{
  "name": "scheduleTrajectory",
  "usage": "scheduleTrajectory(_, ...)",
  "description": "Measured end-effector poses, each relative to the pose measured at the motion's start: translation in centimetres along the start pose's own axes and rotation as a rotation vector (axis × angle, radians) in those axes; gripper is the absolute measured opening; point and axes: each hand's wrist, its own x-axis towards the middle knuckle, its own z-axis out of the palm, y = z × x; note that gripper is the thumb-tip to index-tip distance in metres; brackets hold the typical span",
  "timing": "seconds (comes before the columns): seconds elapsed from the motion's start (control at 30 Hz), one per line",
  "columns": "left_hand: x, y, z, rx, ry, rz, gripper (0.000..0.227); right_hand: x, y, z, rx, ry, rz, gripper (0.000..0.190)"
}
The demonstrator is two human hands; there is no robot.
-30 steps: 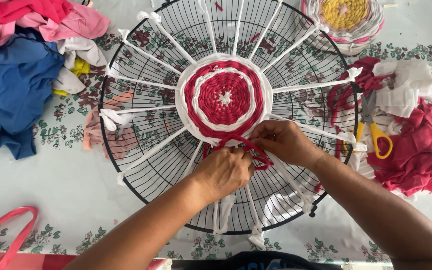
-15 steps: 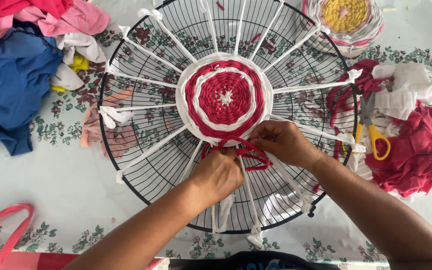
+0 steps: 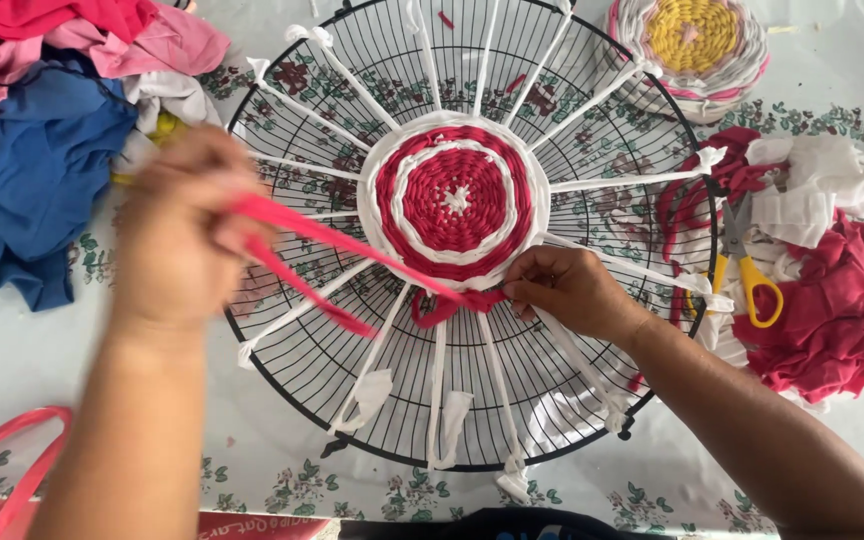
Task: Weaving a handmade rug by interlacing strips of pink and white fabric through a circular metal frame.
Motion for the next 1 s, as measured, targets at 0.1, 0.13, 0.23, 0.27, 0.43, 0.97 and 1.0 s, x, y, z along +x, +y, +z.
scheduleTrajectory(0.1,0.4,3.2,-2.9,0.095,0.162,0.383,0.015,0.0,-0.3,0.1,-0.051,-0.013,-0.009,0.007)
scheduleTrajectory(0.13,0.7,2.9,-3.0,0.093,0.164,0.382,0.015,0.0,-0.3,0.1,-0.052,-0.015,-0.007,0.007)
scheduleTrajectory(0.23,1.6,1.2,-2.4,0.088,0.137,0.469,0.009,0.1,-0.4,0.3,-0.027,-0.01,0.007,0.006)
scheduleTrajectory(0.27,1.9,0.1,-1.5,0.052,0.079,0.288,0.019,0.1,-0.4,0.3,-0.039,-0.004,0.02,0.006)
scheduleTrajectory(0.43,1.0,-10.6,3.5,0.647,-0.428,0.384,0.039,0.5,1.8,0.3,0.085,0.061,-0.086,0.012)
scheduleTrajectory(0.97,-2.0,-14.6,5.9,1.551,-0.521,0.377,0.008,0.5,1.6,0.5,0.02,0.071,-0.126,0.01)
scheduleTrajectory(1.0,-1.7,-15.7,5.4,1.564,-0.517,0.351,0.01,0.3,1.7,0.5,0.035,0.076,-0.122,0.01)
